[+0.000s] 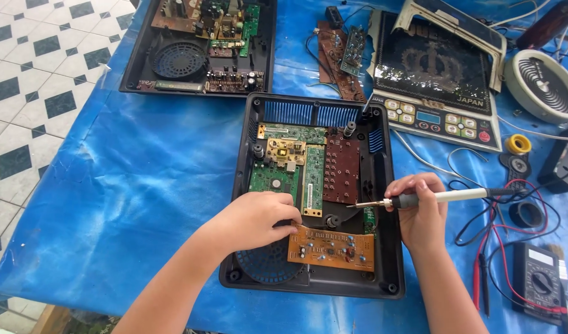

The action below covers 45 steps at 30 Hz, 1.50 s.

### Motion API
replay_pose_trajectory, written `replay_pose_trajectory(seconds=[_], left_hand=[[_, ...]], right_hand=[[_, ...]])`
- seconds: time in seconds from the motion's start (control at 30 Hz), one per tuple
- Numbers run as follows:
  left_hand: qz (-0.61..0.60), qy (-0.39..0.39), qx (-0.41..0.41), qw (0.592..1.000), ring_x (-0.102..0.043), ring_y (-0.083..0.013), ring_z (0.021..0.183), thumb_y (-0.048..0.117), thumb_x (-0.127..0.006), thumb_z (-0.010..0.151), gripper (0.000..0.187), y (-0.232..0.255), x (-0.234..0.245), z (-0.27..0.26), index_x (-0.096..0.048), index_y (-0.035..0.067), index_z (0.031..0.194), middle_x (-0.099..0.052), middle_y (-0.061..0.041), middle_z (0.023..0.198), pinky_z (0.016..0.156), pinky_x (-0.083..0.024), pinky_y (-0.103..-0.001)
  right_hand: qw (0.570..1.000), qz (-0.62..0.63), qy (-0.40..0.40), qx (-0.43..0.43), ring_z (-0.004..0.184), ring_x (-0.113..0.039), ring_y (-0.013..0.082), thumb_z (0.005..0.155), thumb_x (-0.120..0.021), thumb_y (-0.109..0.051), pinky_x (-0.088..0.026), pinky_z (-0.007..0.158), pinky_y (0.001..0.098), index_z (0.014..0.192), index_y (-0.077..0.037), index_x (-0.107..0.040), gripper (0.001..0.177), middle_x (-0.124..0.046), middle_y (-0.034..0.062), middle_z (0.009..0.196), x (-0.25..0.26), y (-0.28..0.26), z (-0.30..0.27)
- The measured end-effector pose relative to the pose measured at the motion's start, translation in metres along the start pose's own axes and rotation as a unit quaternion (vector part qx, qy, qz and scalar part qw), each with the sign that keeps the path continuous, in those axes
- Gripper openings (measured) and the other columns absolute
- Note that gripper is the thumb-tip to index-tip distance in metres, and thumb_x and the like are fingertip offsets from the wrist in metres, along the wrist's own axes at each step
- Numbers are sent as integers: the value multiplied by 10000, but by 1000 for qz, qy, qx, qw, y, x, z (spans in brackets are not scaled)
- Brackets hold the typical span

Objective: The person uses a soldering iron to work on a circuit board inside a disassembled appliance. They hold the board steady with one hand while applying the soldering iron to various points on the board with the other hand.

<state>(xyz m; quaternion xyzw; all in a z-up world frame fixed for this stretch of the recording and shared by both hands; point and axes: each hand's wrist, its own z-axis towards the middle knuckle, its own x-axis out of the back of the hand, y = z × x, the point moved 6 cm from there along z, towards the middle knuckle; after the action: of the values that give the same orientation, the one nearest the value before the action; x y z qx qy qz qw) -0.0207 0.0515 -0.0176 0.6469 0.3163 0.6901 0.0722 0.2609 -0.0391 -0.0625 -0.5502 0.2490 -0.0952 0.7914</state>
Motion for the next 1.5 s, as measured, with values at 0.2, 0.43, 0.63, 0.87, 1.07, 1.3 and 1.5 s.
replay_pose_trajectory(seconds=[0.2,0.43,0.63,0.87,1.07,1.3,1.5], left_hand=[[-27,67,-7,997,-729,-262,832,229,-615,1007,178,-5,10,-5,-760,139,1059,-746,-32,878,725,-604,-364],[-1,148,-22,989,-706,-197,706,172,-674,944,102,-7,44,-16,-769,146,917,-737,7,769,665,-594,-310],[59,105,-119,986,-699,-172,676,188,-690,967,123,11,23,-10,-773,97,974,-748,-9,808,543,-566,-311],[92,-27,-73,993,-649,-255,783,390,-749,928,270,0,-17,3,-679,141,1005,-616,-39,915,581,-517,-409],[62,-35,-52,996,-633,-250,824,365,-764,906,255,1,-16,4,-656,164,1019,-608,-37,948,599,-526,-419],[57,-23,-54,997,-633,-249,815,360,-766,900,256,1,-14,4,-649,162,1012,-591,-38,960,583,-518,-416],[43,-48,-37,997,-637,-244,881,422,-770,882,378,0,-14,5,-654,148,1116,-619,-32,1024,648,-520,-416]], right_hand=[[1000,-4,5,-12,782,-698,248,1127,-456,-307,-577,568,277,975,-121,-529,251,-616,141,744,3,2,0],[999,-4,-28,-14,865,-735,275,1113,-480,-252,-617,650,306,1043,-93,-527,179,-673,172,828,-14,-15,-7],[980,62,-177,-60,1034,-709,332,1026,-644,-139,-636,853,411,1072,-92,-579,92,-695,186,1053,-61,-49,-46],[962,-145,-211,-96,929,-798,266,952,-664,-134,-644,684,305,932,-82,-676,58,-795,124,939,-66,-42,-69],[927,-243,-277,-70,840,-788,184,913,-687,-113,-626,682,279,873,-98,-726,58,-813,80,950,-81,-42,-67],[912,-257,-318,-32,926,-822,212,880,-726,-73,-687,829,324,887,-118,-710,48,-813,68,990,-86,-45,-69],[911,-246,-330,-23,921,-822,207,876,-725,-55,-686,822,314,887,-113,-713,60,-812,61,974,-88,-47,-68]])
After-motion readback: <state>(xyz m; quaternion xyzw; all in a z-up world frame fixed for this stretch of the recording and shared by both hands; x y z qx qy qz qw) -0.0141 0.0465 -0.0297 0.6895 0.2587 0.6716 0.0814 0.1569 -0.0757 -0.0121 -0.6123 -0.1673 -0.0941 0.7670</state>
